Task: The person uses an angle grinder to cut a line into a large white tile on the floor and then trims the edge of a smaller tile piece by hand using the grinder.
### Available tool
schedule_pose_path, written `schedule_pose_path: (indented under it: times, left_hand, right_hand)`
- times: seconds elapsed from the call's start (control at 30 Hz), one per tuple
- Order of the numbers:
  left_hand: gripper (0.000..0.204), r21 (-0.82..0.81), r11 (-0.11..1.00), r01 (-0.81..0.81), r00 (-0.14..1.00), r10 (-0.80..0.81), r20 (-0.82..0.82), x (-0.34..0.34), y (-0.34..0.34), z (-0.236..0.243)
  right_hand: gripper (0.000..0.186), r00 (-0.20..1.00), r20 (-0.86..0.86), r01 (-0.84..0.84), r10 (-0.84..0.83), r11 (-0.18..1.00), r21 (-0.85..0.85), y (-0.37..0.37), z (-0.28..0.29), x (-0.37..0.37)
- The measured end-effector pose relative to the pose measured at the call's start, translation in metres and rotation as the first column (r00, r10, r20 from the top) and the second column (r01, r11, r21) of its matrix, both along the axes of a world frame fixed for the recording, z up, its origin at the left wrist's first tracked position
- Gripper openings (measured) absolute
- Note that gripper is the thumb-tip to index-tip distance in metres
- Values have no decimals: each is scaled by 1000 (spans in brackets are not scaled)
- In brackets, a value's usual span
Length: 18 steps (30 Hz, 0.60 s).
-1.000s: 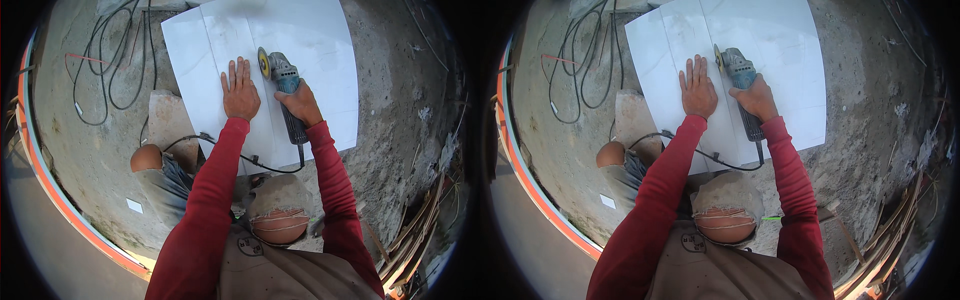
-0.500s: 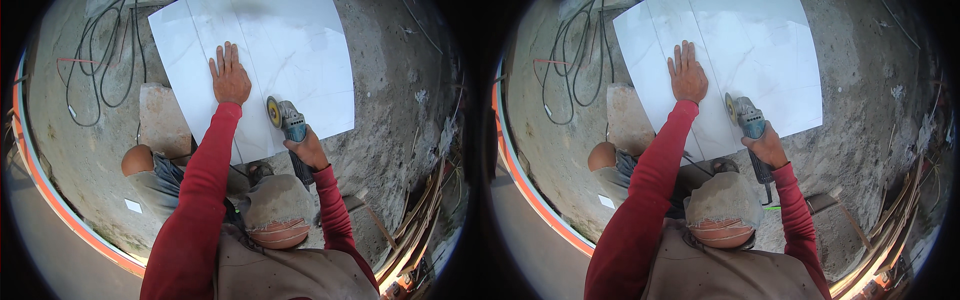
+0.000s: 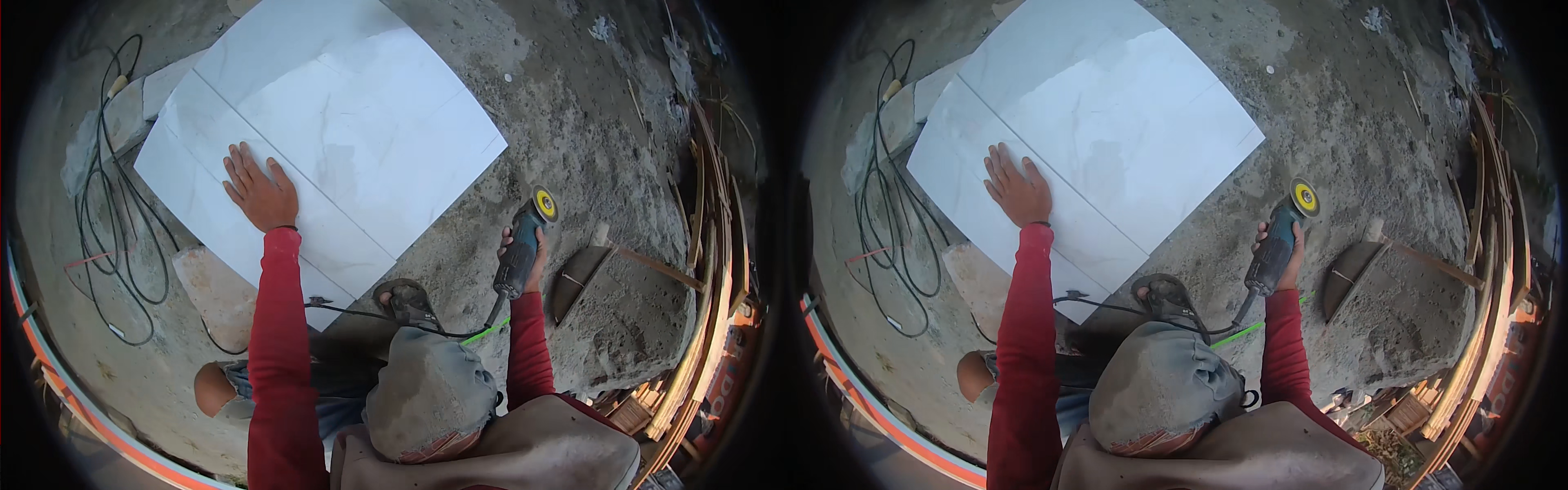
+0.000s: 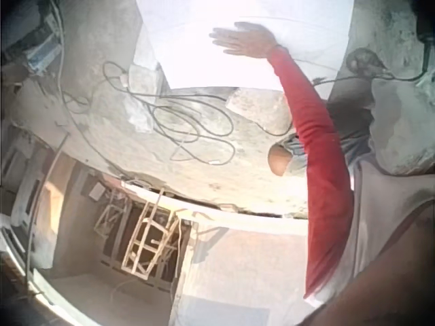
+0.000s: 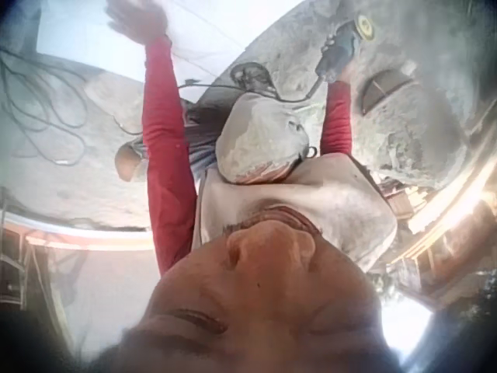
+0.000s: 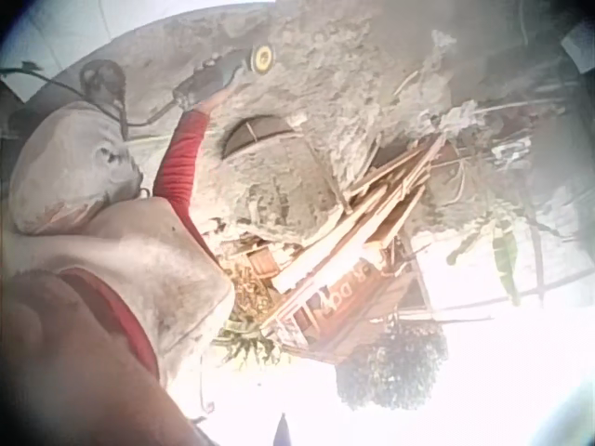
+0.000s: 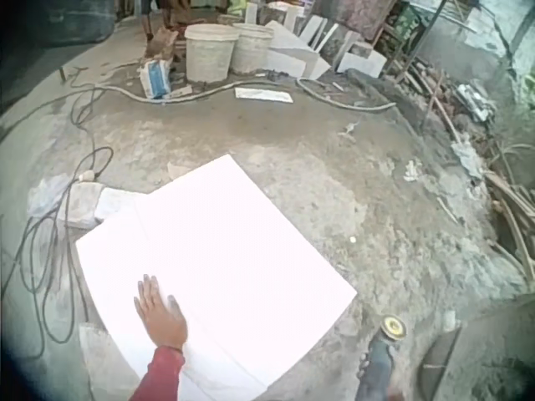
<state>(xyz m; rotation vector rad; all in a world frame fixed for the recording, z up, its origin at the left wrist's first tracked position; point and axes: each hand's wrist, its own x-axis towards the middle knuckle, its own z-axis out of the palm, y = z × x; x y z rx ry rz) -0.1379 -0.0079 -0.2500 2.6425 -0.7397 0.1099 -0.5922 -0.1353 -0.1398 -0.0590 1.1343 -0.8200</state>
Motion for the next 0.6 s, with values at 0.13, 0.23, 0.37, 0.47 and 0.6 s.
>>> schedule_pose_path:
  times: [0.13,0.23,0.37,0.47,0.6]
  left_hand:
    - [73,38,999,19,999,-21,37,2,-1,-3]
    - [92,122,991,-61,998,57,32,0,-4,-4]
    - [113,196,943,-268,959,281,-45,7,-18,0]
    - [118,1,956,-292,950,291,-111,16,-19,9]
    - [110,-62,968,-242,964,233,-128,45,-3,19]
  right_hand:
    - [57,986,-59,156,-157,988,-18,-20,-40,-41]
    - [61,986,19,167,-166,984,-68,-29,-60,-57]
    - [61,966,186,197,-180,977,-78,-48,-80,-74]
    - [60,962,223,189,-158,973,-129,-68,-102,-83]
    - [54,806,558,297,-197,951,-92,-84,-122,-93]
